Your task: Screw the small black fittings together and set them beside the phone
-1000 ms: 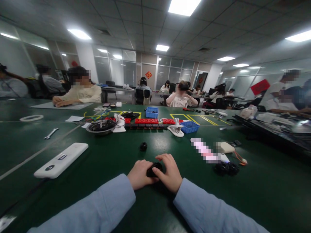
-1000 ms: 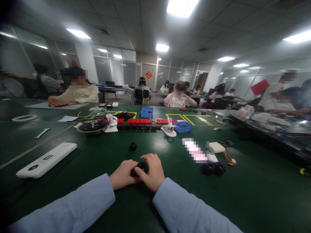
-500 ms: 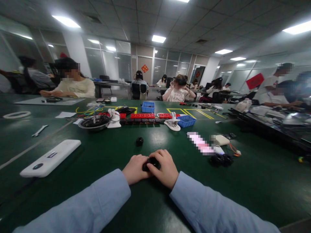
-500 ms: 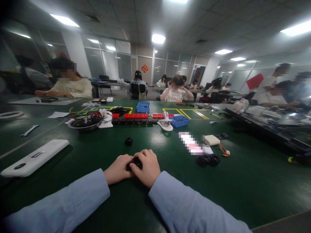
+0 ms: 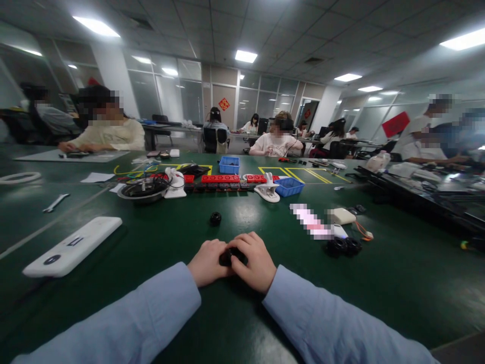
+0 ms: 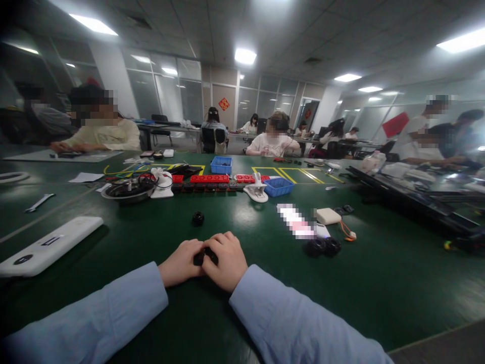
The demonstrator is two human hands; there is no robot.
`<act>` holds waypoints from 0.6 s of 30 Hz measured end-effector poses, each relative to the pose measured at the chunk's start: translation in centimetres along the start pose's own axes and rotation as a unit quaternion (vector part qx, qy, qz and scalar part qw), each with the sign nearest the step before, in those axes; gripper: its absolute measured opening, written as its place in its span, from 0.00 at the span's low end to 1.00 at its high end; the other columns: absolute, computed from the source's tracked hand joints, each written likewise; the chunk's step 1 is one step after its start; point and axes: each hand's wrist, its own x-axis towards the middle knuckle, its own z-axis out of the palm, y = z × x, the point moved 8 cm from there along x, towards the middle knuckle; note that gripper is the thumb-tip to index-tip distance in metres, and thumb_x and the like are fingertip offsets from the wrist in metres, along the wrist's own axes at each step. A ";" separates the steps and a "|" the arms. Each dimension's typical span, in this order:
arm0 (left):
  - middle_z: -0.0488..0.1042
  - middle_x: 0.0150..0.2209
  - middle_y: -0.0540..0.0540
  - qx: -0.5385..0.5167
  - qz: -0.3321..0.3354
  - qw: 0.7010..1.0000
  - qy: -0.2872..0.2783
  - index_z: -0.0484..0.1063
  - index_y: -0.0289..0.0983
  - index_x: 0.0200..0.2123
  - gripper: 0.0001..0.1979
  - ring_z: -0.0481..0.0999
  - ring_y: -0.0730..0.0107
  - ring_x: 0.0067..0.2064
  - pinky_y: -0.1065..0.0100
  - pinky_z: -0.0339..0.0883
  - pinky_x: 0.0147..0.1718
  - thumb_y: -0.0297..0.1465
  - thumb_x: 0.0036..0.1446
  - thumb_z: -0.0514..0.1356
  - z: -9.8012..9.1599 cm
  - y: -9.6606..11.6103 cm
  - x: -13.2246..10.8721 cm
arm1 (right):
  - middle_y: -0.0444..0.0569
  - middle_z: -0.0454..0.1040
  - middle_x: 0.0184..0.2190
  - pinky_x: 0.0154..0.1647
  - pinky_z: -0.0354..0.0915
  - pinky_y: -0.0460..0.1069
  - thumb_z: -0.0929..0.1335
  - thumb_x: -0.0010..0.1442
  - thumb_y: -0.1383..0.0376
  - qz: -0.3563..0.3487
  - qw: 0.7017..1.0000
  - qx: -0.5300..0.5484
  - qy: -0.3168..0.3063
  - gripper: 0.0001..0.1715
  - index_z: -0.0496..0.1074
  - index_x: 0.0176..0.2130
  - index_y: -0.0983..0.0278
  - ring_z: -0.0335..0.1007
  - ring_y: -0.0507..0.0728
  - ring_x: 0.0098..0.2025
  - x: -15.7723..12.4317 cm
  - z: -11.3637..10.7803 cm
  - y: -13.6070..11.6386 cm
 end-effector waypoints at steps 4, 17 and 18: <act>0.72 0.31 0.48 0.005 -0.001 1.000 -0.004 0.70 0.37 0.32 0.13 0.69 0.63 0.36 0.65 0.59 0.36 0.41 0.47 0.60 0.0 0.0 0.0 | 0.49 0.72 0.38 0.42 0.58 0.54 0.64 0.47 0.73 -0.019 1.000 0.008 -0.007 0.16 0.71 0.38 0.64 0.60 0.57 0.39 0.0 -0.2 -0.4; 0.70 0.29 0.49 0.007 0.009 1.000 0.003 0.68 0.36 0.27 0.08 0.68 0.64 0.35 0.67 0.58 0.35 0.36 0.46 0.59 0.3 -0.2 0.1 | 0.45 0.75 0.38 0.40 0.55 0.53 0.62 0.46 0.72 -0.052 0.998 0.019 -0.004 0.14 0.70 0.35 0.63 0.60 0.57 0.37 -0.1 -0.3 -1.3; 0.70 0.29 0.50 0.007 0.009 1.000 0.004 0.68 0.36 0.27 0.08 0.68 0.64 0.35 0.67 0.58 0.34 0.35 0.46 0.59 0.3 -0.2 0.1 | 0.45 0.75 0.38 0.40 0.54 0.53 0.62 0.46 0.72 -0.053 0.998 0.015 -0.005 0.14 0.70 0.34 0.63 0.60 0.57 0.36 -0.2 -0.3 -1.4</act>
